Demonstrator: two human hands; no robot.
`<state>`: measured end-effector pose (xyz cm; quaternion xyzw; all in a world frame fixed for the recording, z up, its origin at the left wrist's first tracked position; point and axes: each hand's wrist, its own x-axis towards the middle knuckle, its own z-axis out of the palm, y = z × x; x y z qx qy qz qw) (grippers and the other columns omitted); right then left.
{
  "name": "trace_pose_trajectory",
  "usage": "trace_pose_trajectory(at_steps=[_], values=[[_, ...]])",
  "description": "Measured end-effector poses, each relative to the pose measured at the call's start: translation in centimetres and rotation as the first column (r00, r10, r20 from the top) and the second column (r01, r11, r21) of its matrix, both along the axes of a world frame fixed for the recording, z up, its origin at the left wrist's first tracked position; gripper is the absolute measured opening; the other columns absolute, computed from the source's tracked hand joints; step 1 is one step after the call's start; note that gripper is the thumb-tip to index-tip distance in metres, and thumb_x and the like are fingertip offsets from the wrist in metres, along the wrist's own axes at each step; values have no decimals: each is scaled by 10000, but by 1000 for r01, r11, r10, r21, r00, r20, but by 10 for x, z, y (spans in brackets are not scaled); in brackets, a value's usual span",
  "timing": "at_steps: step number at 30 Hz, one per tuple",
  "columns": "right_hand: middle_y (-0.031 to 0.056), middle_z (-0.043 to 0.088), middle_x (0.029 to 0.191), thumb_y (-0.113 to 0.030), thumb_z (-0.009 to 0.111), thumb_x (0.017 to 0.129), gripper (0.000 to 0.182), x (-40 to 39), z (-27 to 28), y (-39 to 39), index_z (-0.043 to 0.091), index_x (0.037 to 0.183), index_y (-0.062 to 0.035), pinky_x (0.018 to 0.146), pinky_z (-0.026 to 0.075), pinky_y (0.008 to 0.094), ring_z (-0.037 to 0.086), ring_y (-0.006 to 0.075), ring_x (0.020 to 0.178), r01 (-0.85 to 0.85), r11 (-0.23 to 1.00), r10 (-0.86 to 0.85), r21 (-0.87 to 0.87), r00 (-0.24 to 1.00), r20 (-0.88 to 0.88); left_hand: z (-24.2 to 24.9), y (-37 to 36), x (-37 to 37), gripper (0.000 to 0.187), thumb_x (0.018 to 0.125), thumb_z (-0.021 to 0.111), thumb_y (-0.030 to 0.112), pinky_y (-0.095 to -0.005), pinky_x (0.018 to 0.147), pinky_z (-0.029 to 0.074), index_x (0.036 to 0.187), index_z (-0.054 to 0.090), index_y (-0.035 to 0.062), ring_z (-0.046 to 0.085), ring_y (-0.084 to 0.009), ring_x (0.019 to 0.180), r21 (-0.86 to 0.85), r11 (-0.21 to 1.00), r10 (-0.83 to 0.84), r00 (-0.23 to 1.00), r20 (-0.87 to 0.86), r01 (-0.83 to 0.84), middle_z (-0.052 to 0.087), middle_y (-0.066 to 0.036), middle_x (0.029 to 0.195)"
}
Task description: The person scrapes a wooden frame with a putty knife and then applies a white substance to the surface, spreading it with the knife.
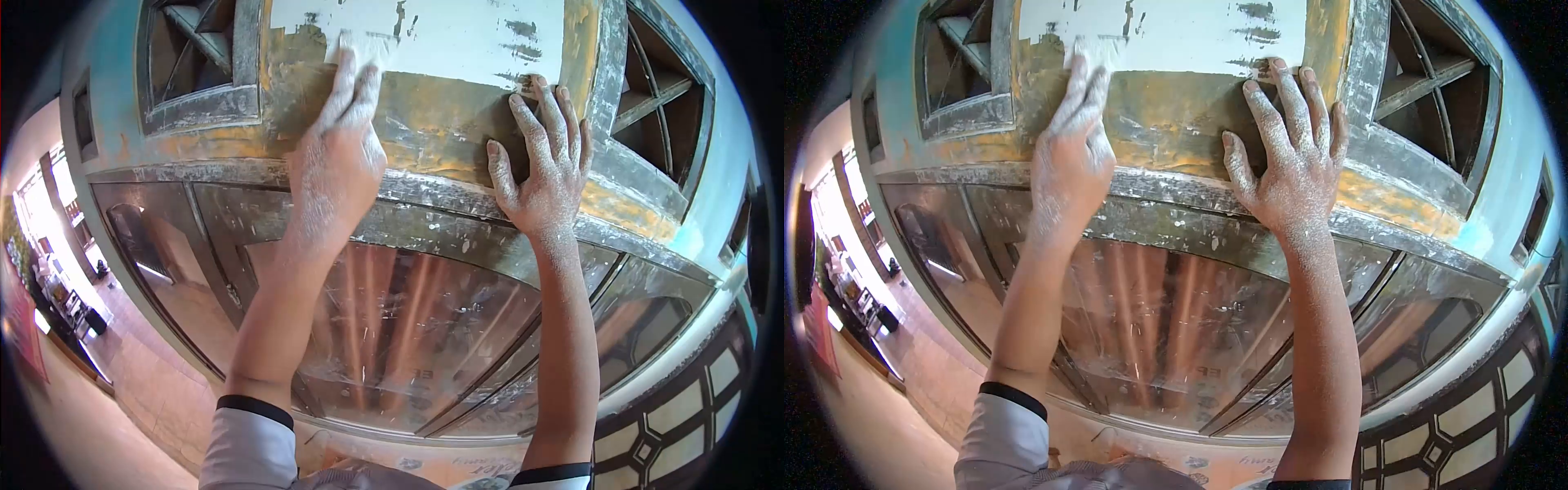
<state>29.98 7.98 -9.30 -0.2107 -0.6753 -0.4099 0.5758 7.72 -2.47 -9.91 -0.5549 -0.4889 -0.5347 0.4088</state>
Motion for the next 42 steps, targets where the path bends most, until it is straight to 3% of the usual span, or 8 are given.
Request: trace_pose_trajectory(at_steps=[10, 12, 13, 34, 38, 40, 41, 42], values=[[38, 460, 1603, -400, 675, 943, 497, 0, -2, 0, 622, 1406, -225, 1247, 207, 579, 386, 297, 1504, 21, 1000, -21, -9, 1000, -12, -3, 2, -4, 596, 888, 499, -67, -419, 1139, 458, 1464, 575, 66, 508, -335, 1407, -14, 999, 30, 1000, 8, -30, 458, -147, 1593], [39, 463, 1601, -403, 669, 947, 490, -1, -3, 1, 627, 1401, -223, 1247, 205, 580, 385, 298, 1505, 4, 1000, -5, -9, 1000, -15, -13, 0, -4, 570, 905, 544, 35, -438, 968, 576, 1472, 560, 89, 641, -326, 1244, -8, 988, 155, 987, -33, -156, 437, -63, 1619], [40, 466, 1599, -402, 669, 946, 489, -2, -3, 0, 629, 1398, -220, 1247, 205, 580, 387, 299, 1504, 0, 1000, 0, -5, 1000, -18, -14, -1, -4, 531, 936, 501, -25, -404, 1133, 465, 1451, 587, 69, 519, -326, 1400, -58, 996, 77, 997, 27, -75, 466, -143, 1587], [45, 486, 1582, -387, 675, 938, 475, -2, -3, 0, 643, 1375, -205, 1244, 212, 577, 398, 306, 1495, -17, 1000, 18, 7, 1000, -22, -17, -4, -3, 596, 878, 502, -65, -410, 1152, 443, 1457, 582, 52, 505, -343, 1415, -45, 998, 43, 998, 36, -42, 445, -143, 1603], [45, 490, 1578, -389, 674, 940, 474, -2, -3, 0, 643, 1376, -205, 1244, 216, 573, 399, 301, 1495, -14, 1000, 14, 10, 1000, -24, 16, -7, -3, 590, 858, 522, -52, -393, 1142, 454, 1439, 590, 32, 515, -343, 1406, -11, 1000, 10, 1000, -4, -10, 454, -175, 1588], [45, 490, 1579, -389, 677, 938, 476, -2, -3, 0, 644, 1375, -205, 1243, 218, 571, 400, 299, 1495, -8, 1000, 8, 8, 1000, -23, 36, -16, 3, 551, 884, 517, -42, -388, 1152, 443, 1424, 601, 24, 514, -331, 1409, -224, 966, 151, 985, 82, -129, 464, -178, 1579], [45, 490, 1579, -388, 679, 936, 478, -1, -3, 0, 644, 1375, -204, 1243, 220, 569, 401, 297, 1494, -2, 1000, 2, 8, 1000, -23, 29, 0, -12, 579, 912, 547, 28, -443, 1010, 561, 1485, 552, 111, 614, -346, 1277, -28, 978, 203, 977, -63, -205, 423, -71, 1627], [45, 490, 1579, -388, 679, 936, 478, -1, -3, 0, 644, 1375, -204, 1243, 220, 569, 401, 297, 1494, -5, 1000, 5, 8, 1000, -23, 21, 2, -13, 579, 912, 547, 28, -443, 1010, 561, 1485, 552, 111, 614, -346, 1277, -28, 978, 206, 977, -63, -208, 423, -71, 1627]])
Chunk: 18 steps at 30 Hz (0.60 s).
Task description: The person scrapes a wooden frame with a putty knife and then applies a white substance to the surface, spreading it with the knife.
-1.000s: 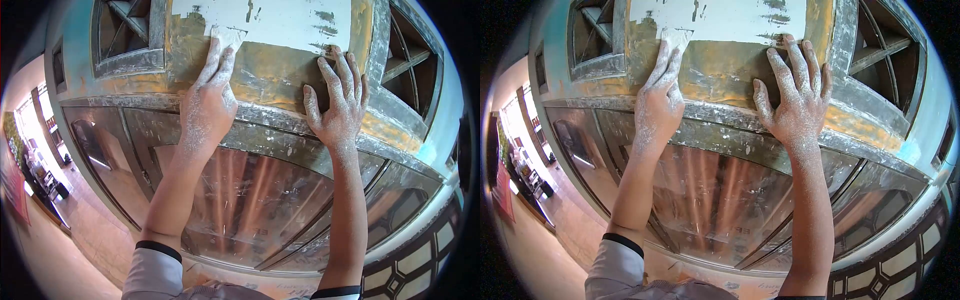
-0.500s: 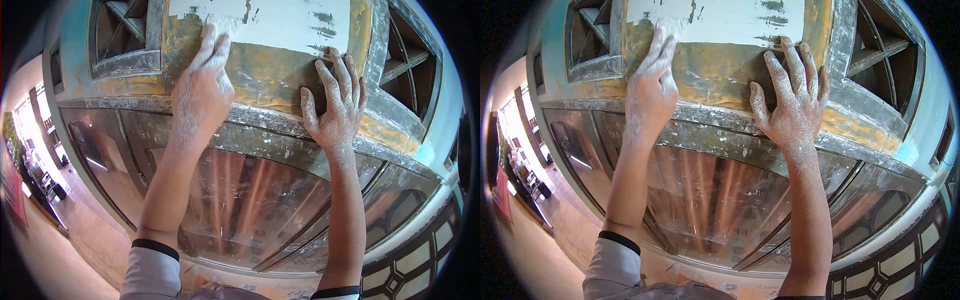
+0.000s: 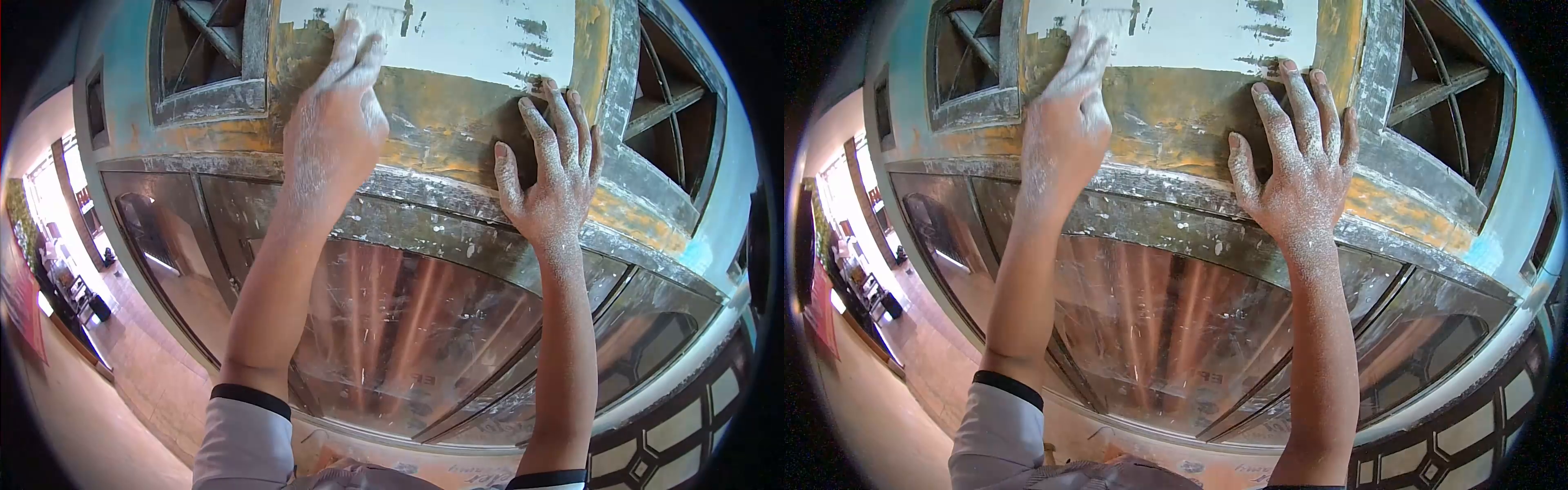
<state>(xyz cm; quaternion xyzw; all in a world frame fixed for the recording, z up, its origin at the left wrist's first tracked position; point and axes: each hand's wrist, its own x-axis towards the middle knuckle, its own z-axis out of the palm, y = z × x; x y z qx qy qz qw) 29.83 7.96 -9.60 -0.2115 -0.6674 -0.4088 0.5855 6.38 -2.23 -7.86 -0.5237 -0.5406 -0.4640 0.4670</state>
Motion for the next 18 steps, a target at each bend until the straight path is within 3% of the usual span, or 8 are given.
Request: trace_pose_trajectory(at_steps=[2, 4, 10, 12, 14, 15, 18], values=[[46, 493, 1574, -389, 683, 932, 481, 0, 0, -1, 644, 1375, -204, 1241, 223, 567, 404, 297, 1492, -2, 1000, 2, -6, 1000, 2, -20, -1, 3, 565, 919, 536, 21, -442, 1010, 561, 1477, 561, 107, 616, -346, 1276, 25, 994, -112, 994, 23, 111, 411, -72, 1634], [46, 495, 1571, -390, 684, 932, 480, 0, -1, -1, 644, 1373, -203, 1240, 224, 568, 405, 298, 1490, -6, 1000, 6, 0, 1000, -1, -26, 2, 0, 562, 921, 528, 15, -442, 1014, 559, 1475, 562, 101, 627, -344, 1263, 32, 997, -74, 997, 15, 73, 425, -74, 1626], [45, 498, 1567, -389, 687, 932, 472, 0, 0, 1, 646, 1364, -204, 1238, 227, 572, 410, 295, 1488, -12, 1000, 12, 5, 1000, -4, 18, -2, -7, 527, 940, 508, 40, -423, 1029, 552, 1460, 572, 95, 634, -352, 1246, 39, 999, 16, 1000, -18, -15, 453, -86, 1603], [44, 496, 1569, -389, 688, 931, 470, 0, 0, 1, 646, 1362, -205, 1238, 227, 573, 411, 293, 1488, -15, 1000, 15, 4, 1000, -6, 5, 8, -11, 535, 932, 521, 23, -425, 1046, 542, 1461, 568, 85, 618, -356, 1268, 109, 993, -26, 996, -81, 35, 446, -94, 1607], [41, 494, 1571, -389, 688, 932, 470, 1, 0, 1, 644, 1364, -209, 1239, 229, 576, 410, 290, 1488, -11, 1000, 11, 1, 1000, -5, -24, 1, -2, 542, 926, 529, -3, -426, 1066, 526, 1462, 563, 72, 591, -361, 1303, 44, 986, -159, 987, 19, 158, 437, -102, 1612], [41, 494, 1571, -389, 688, 932, 470, 1, 0, 1, 644, 1364, -209, 1239, 229, 576, 410, 290, 1488, -12, 1000, 12, 0, 1000, -9, -34, -2, 4, 510, 956, 519, -24, -392, 1187, 404, 1459, 573, 43, 460, -307, 1462, 18, 976, -218, 973, 73, 217, 452, -172, 1594], [36, 493, 1572, -388, 687, 933, 469, 0, 0, 0, 644, 1365, -211, 1239, 233, 578, 409, 291, 1488, -14, 1000, 14, 10, 1000, -6, -38, -12, 9, 477, 980, 573, 10, -398, 1217, 356, 1456, 568, 34, 411, -320, 1492, -8, 947, -317, 937, 148, 321, 474, -178, 1576]])
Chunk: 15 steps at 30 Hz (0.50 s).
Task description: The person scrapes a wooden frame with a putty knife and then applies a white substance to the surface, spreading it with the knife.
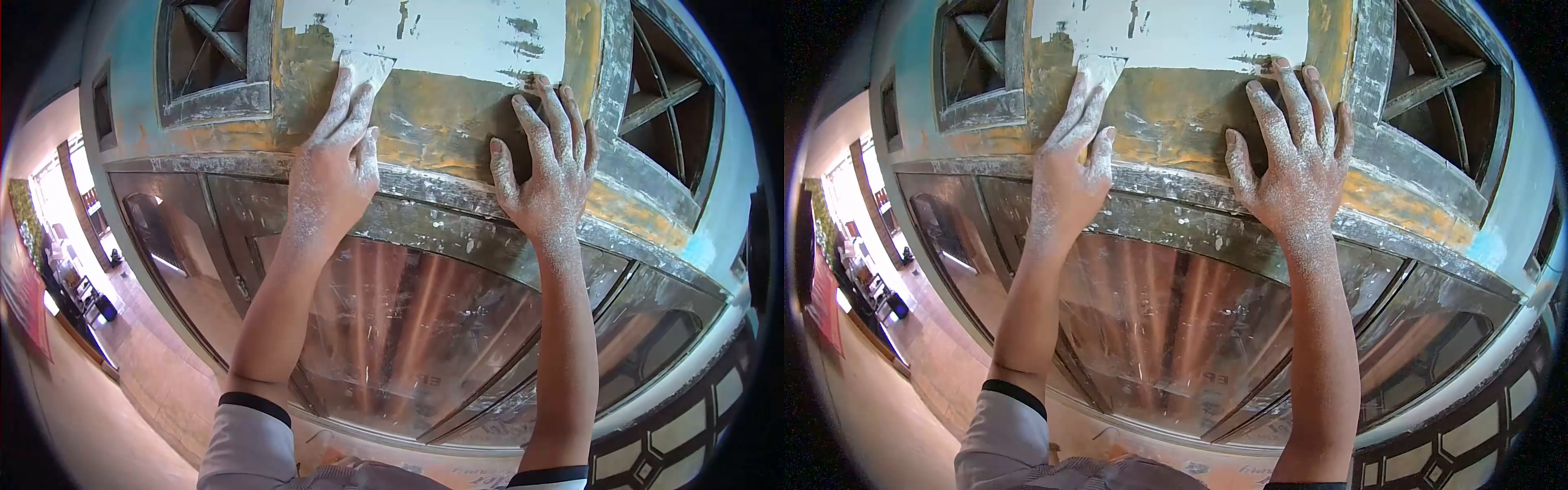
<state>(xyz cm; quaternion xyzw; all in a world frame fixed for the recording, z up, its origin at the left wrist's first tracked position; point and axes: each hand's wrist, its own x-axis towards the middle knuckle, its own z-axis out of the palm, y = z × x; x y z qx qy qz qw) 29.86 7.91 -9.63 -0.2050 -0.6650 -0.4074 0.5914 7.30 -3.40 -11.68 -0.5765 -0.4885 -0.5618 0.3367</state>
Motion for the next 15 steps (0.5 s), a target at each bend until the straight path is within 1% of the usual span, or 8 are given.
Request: trace_pose_trajectory(at_steps=[1, 2, 4, 5, 6, 8, 12, 15], values=[[34, 492, 1573, -387, 686, 933, 468, 0, 0, -1, 645, 1364, -212, 1237, 236, 578, 411, 291, 1487, 1, 1000, -1, -6, 1000, 0, 5, -3, -3, 475, 992, 625, 51, -391, 1020, 551, 1464, 574, 52, 674, -306, 1231, 98, 988, 129, 983, -127, -117, 557, -153, 1523], [33, 491, 1575, -387, 686, 932, 468, 0, 0, -1, 646, 1364, -212, 1236, 238, 579, 412, 291, 1486, 2, 1000, -2, -13, 1000, -3, 11, -6, -6, 475, 992, 625, 51, -391, 1020, 551, 1464, 574, 52, 674, -306, 1231, 100, 988, 132, 983, -128, -119, 557, -153, 1523], [33, 490, 1575, -388, 686, 931, 468, -1, 0, 0, 646, 1363, -212, 1236, 239, 578, 414, 290, 1485, 0, 1000, 0, -11, 1000, -3, 23, -15, -6, 470, 1006, 624, 59, -321, 635, 603, 1473, 581, 79, 726, -186, 747, -2, 979, -200, 972, 120, 202, 682, -133, 1364], [33, 490, 1575, -389, 687, 930, 469, -1, 0, 1, 647, 1362, -212, 1236, 240, 577, 417, 290, 1484, 2, 1000, -2, -8, 1000, -4, 31, -29, 7, 484, 1013, 630, 77, -259, 404, 460, 1492, 563, 89, 545, -86, 499, 5, 884, -432, 812, 392, 467, 727, -112, 1194], [33, 490, 1575, -389, 687, 930, 469, 0, 0, 1, 647, 1362, -212, 1236, 240, 577, 417, 290, 1484, 3, 1000, -3, -7, 1000, -3, 35, -30, 6, 484, 1013, 630, 77, -259, 404, 460, 1492, 563, 89, 545, -86, 499, 7, 884, -433, 811, 393, 468, 727, -112, 1194], [36, 488, 1577, -394, 689, 926, 474, 0, 1, 1, 647, 1363, -213, 1236, 241, 576, 420, 288, 1482, 7, 1000, -7, -5, 1000, 4, 44, -29, -1, 508, 1008, 635, 80, -262, 430, 499, 1506, 537, 65, 599, -123, 542, 204, 682, -721, 600, 347, 702, 717, -122, 1111], [39, 484, 1581, -398, 689, 926, 478, 1, 0, 3, 647, 1364, -213, 1236, 240, 574, 419, 287, 1483, 13, 1000, -13, 4, 1000, 0, 47, -34, -8, 516, 1015, 614, 95, -274, 445, 535, 1520, 513, 56, 655, -174, 562, 179, 681, -690, 542, 479, 710, 730, -147, 1125], [43, 482, 1583, -398, 683, 932, 471, 1, 0, 2, 648, 1363, -212, 1236, 239, 573, 416, 286, 1486, 19, 1000, -19, -7, 1000, 8, 46, -28, -24, 492, 1033, 597, 122, -276, 441, 537, 1512, 513, 49, 676, -190, 554, 113, 766, -577, 599, 556, 633, 751, -160, 1166]])
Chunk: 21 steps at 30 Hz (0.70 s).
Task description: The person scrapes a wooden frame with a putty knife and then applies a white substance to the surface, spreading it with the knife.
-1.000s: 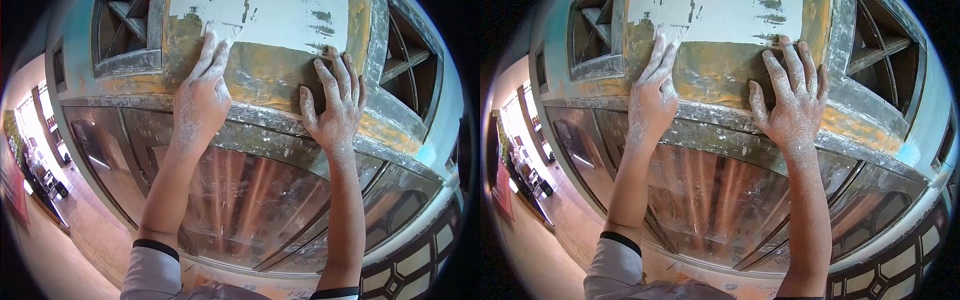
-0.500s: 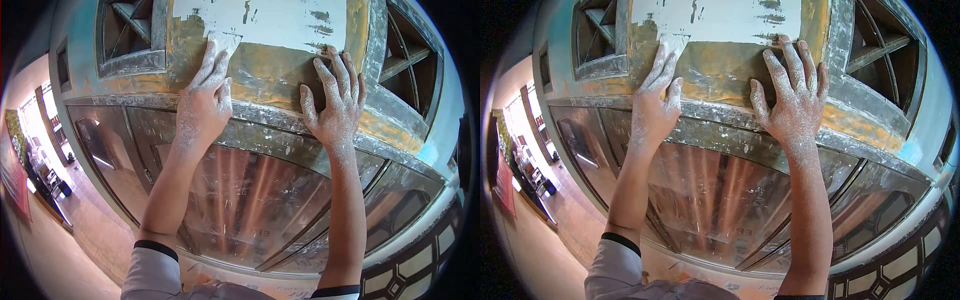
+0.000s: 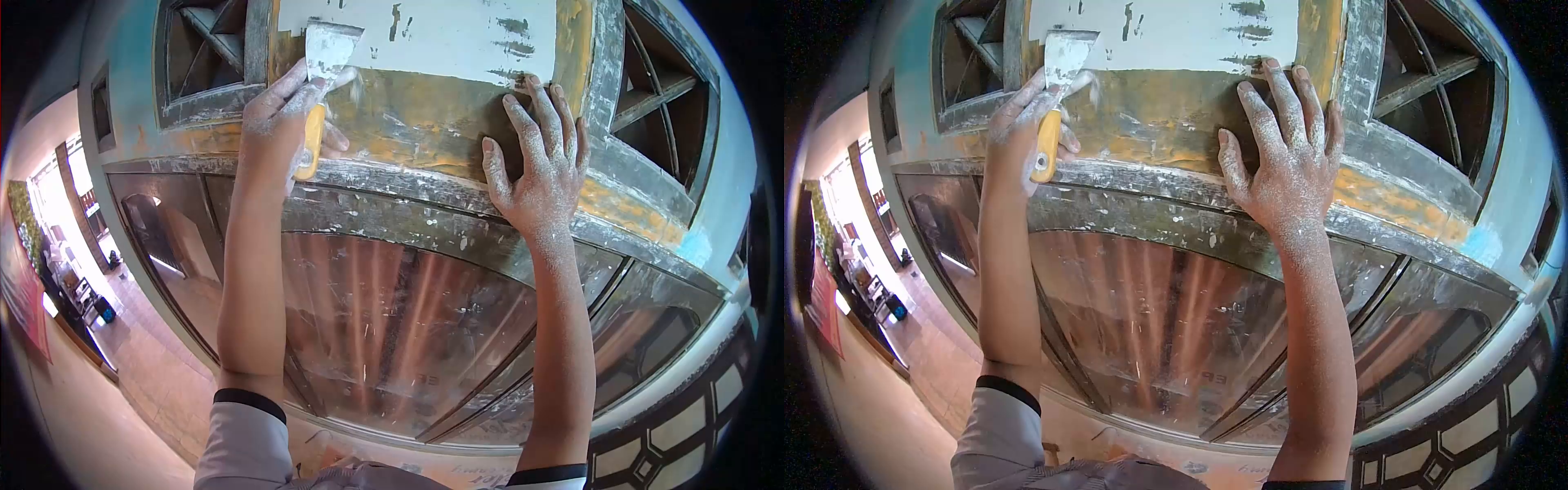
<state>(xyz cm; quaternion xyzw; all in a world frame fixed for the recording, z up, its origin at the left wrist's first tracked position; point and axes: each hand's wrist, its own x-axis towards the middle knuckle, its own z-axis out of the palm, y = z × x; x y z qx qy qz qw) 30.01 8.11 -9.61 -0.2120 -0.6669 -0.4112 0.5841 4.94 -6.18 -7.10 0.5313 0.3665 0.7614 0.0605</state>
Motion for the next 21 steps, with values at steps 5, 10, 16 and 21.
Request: trace_pose_trajectory(at_steps=[5, 10, 16, 21], values=[[44, 484, 1580, -395, 681, 939, 463, -1, 0, 0, 652, 1359, -202, 1237, 235, 572, 413, 291, 1486, -21, 1000, 21, 0, 1000, -4, -8, 9, 4, 488, 1036, 595, 162, -311, 594, 598, 1492, 514, 7, 740, -231, 785, 29, 844, 531, 825, -193, -536, 680, -199, 1301], [40, 484, 1580, -397, 686, 935, 467, 1, 0, 0, 652, 1358, -202, 1238, 236, 570, 414, 289, 1486, -23, 1000, 23, 3, 1000, 1, -21, 25, -15, 429, 1012, 659, 187, -373, 907, 589, 1411, 622, 32, 648, -291, 1230, 425, 505, 843, 323, -430, -752, 480, -136, 1580], [39, 484, 1579, -397, 686, 933, 466, 0, 0, 0, 650, 1356, -206, 1237, 239, 575, 406, 287, 1491, -22, 1000, 22, -8, 1000, 2, -21, 24, 4, 429, 985, 624, 83, -406, 1161, 419, 1413, 624, 48, 520, -332, 1403, 398, 608, 771, 391, -503, -687, 556, -169, 1504], [38, 484, 1579, -394, 683, 933, 462, 1, 0, 0, 650, 1354, -206, 1233, 243, 577, 403, 284, 1493, -23, 1000, 23, -5, 1000, -3, -40, 20, 19, 501, 969, 536, 9, -387, 1168, 421, 1467, 570, 55, 489, -322, 1439, 295, 687, 685, 456, -568, -664, 478, -153, 1583]])
